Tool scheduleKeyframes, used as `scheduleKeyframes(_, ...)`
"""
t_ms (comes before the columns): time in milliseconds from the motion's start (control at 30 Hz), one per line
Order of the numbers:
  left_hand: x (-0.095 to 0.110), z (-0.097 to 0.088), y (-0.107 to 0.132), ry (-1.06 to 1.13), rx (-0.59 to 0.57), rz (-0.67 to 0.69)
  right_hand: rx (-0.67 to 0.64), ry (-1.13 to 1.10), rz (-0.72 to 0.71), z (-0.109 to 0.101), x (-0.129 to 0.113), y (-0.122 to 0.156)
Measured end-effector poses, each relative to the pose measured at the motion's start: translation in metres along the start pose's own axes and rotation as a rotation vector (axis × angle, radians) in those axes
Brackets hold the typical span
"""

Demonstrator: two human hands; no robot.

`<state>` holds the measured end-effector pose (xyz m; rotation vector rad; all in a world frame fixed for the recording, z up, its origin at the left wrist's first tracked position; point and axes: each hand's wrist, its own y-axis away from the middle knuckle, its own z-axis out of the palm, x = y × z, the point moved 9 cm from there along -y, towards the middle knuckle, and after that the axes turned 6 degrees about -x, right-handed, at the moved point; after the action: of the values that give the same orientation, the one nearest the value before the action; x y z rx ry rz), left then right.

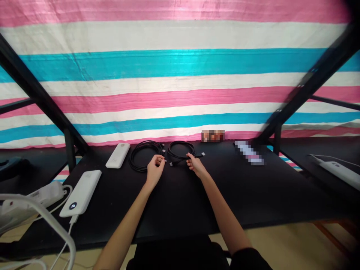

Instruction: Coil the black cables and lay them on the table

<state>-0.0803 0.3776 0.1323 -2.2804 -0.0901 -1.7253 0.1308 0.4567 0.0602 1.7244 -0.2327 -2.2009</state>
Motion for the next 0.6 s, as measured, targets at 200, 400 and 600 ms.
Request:
scheduleKeyframes(200,0.014,-0.027,-0.002,-0.398,0.149,0.092,0.024,0.163,-0.006,0.001,-0.007,0.007)
scheduleKeyframes(400,-0.008,-0.036,-0.009,-0.645,0.099,0.033,0.162,0.596,-0.037,-0.032,-0.025,0.017)
scheduleKeyframes(600,-0.016,-0.03,-0.014,-0.722,0.003,0.058,0.238,0.925,-0.165,-0.024,-0.046,0.025)
